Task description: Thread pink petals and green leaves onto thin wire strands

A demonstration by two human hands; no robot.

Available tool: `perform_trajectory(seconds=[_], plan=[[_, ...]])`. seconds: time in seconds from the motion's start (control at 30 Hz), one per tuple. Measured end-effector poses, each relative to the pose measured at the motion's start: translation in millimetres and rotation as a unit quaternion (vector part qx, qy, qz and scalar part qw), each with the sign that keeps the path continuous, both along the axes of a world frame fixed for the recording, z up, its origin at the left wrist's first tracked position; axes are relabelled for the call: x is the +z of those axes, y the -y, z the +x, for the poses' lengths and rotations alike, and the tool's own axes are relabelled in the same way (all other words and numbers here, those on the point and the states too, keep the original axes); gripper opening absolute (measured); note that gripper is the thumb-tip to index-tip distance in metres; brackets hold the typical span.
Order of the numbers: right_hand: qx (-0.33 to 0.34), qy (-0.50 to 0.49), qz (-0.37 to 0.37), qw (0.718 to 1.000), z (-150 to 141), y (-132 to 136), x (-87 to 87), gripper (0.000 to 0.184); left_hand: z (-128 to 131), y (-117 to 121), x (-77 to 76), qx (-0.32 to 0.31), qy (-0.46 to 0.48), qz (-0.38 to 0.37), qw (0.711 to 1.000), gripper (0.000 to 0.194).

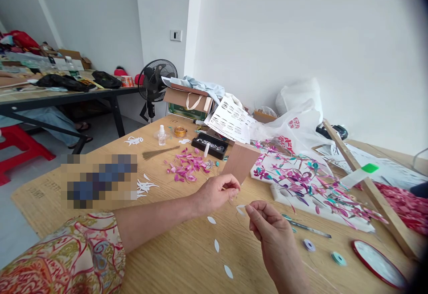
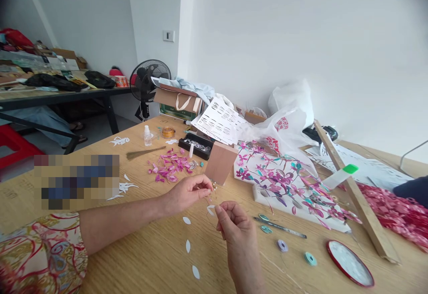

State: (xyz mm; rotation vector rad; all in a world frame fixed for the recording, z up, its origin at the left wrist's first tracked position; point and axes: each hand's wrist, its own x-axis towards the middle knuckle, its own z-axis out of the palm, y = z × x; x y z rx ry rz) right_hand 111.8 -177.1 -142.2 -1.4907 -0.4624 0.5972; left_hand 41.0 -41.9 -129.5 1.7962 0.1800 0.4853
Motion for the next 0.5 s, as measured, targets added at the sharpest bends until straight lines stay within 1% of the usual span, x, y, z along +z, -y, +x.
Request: perform_trajectory(seconds=[0.1, 0.17, 0.2, 0.27, 0.37, 0.43, 0.5], plan=[[0.002, 0.003, -0.002, 1.000, 0.1, 0.3, -0.6, 0.030, -5.0, 7.5, 1.8, -0.027, 0.066, 0.040, 0.997, 0.015], [0.004, 0.004, -0.001, 1.000, 0.4, 0.5, -1.1, 0.031, -6.8, 11.4, 0.7, -0.026, 0.073, 0.069, 0.995, 0.014], [0.004, 0.004, -0.001, 1.000, 0.6, 0.5, -1.3, 0.031, -6.8, 12.6, -0.9, -0.022, 0.068, 0.070, 0.995, 0.013], [0.001, 0.003, 0.001, 1.000, 0.9, 0.6, -1.7, 0.030, -5.3, 14.0, -5.4, -0.012, 0.050, 0.040, 0.998, 0.012], [-0.006, 0.009, 0.006, 1.000, 1.4, 0.5, -2.4, 0.030, -1.6, 14.5, -12.4, 0.000, 0.018, -0.038, 0.999, 0.011], [-0.010, 0.014, 0.011, 1.000, 2.0, 0.6, -3.3, 0.030, -0.1, 14.8, -14.5, -0.003, 0.008, -0.077, 0.997, 0.010], [-0.013, 0.018, 0.012, 1.000, 2.7, 0.6, -4.3, 0.029, 0.1, 15.2, -14.1, -0.013, 0.008, -0.101, 0.995, 0.011]])
